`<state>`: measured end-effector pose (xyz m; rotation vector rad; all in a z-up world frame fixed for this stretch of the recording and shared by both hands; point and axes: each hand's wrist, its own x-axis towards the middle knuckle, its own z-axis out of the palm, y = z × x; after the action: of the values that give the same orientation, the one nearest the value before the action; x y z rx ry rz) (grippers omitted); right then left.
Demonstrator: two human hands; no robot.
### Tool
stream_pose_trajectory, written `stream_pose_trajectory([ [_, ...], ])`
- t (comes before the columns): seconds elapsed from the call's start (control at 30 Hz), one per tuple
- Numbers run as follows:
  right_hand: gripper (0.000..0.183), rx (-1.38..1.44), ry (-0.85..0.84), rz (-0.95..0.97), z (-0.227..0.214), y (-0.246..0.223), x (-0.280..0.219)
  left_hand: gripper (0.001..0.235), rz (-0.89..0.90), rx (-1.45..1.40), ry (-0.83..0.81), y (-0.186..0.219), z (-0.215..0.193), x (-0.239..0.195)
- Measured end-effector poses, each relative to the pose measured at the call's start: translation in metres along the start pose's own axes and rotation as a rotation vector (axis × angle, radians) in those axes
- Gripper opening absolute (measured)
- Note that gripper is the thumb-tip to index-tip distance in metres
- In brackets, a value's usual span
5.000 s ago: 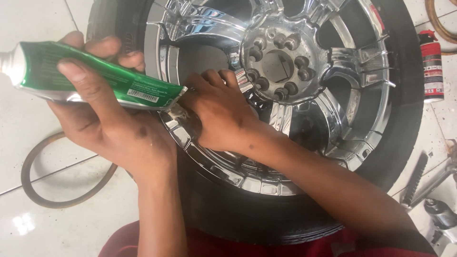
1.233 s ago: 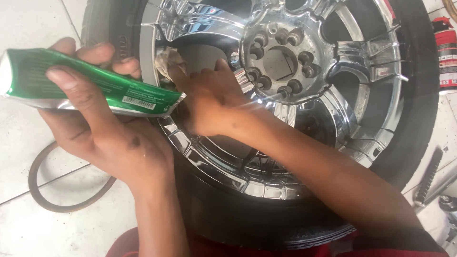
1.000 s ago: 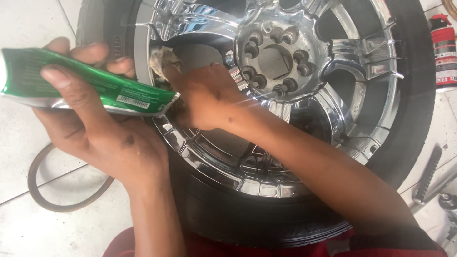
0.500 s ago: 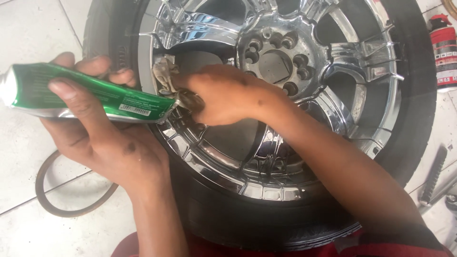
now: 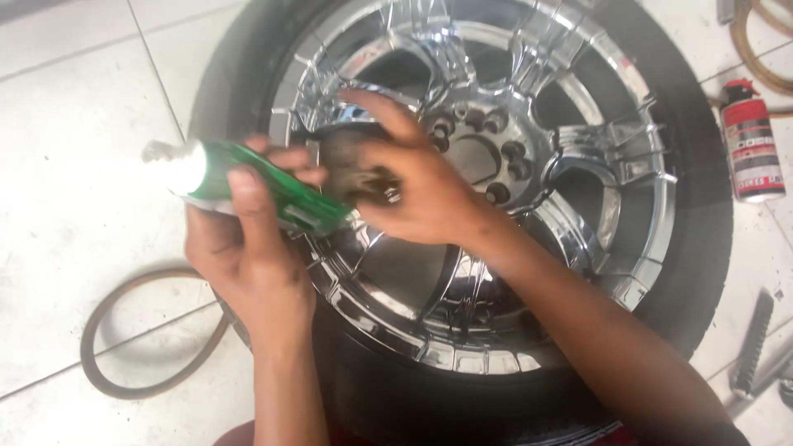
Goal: The person applies a cleaning paste from a green tube onto a chrome car wheel and wipes it with a cloth. The person works on the wheel while sitting on the floor, repeatedly applying paste and wiping different sections of the rim.
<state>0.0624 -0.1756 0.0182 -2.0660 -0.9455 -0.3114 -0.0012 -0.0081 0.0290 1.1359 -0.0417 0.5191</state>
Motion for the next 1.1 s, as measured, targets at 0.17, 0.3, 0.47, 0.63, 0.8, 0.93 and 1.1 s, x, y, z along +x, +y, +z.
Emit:
stream_pose_trajectory([
  [0.17, 0.016, 0.536, 0.151, 0.48, -0.032, 0.023, -0.019, 0.029, 0.04, 0.089, -0.1, -0.004, -0.002, -0.003],
  [0.3, 0.023, 0.441, 0.342, 0.25, -0.049, -0.019, -0.017, 0.029, 0.01, 0.137, -0.114, 0.002, 0.003, -0.003],
  [0.47, 0.069, 0.099, 0.162, -0.222, -0.049, -0.063, -0.012, 0.024, -0.057, 0.218, -0.261, -0.004, -0.001, -0.009],
  [0.63, 0.067, -0.017, 0.096, -0.146, -0.049, -0.071, -0.012, 0.02, -0.027, 0.36, -0.319, -0.001, -0.001, -0.006],
  [0.8, 0.067, -0.007, 0.068, -0.149, -0.053, -0.075, -0.01, 0.018, -0.05, 0.386, -0.372, 0.004, 0.003, -0.005],
  [0.93, 0.066, -0.009, 0.043, -0.134, -0.052, -0.074, -0.011, 0.017, -0.064, 0.392, -0.386, 0.0, 0.001, -0.006],
  [1.1, 0.065, 0.008, 0.027, -0.141, -0.052, -0.074, -0.01, 0.016, -0.022, 0.418, -0.398, -0.004, 0.0, -0.006],
])
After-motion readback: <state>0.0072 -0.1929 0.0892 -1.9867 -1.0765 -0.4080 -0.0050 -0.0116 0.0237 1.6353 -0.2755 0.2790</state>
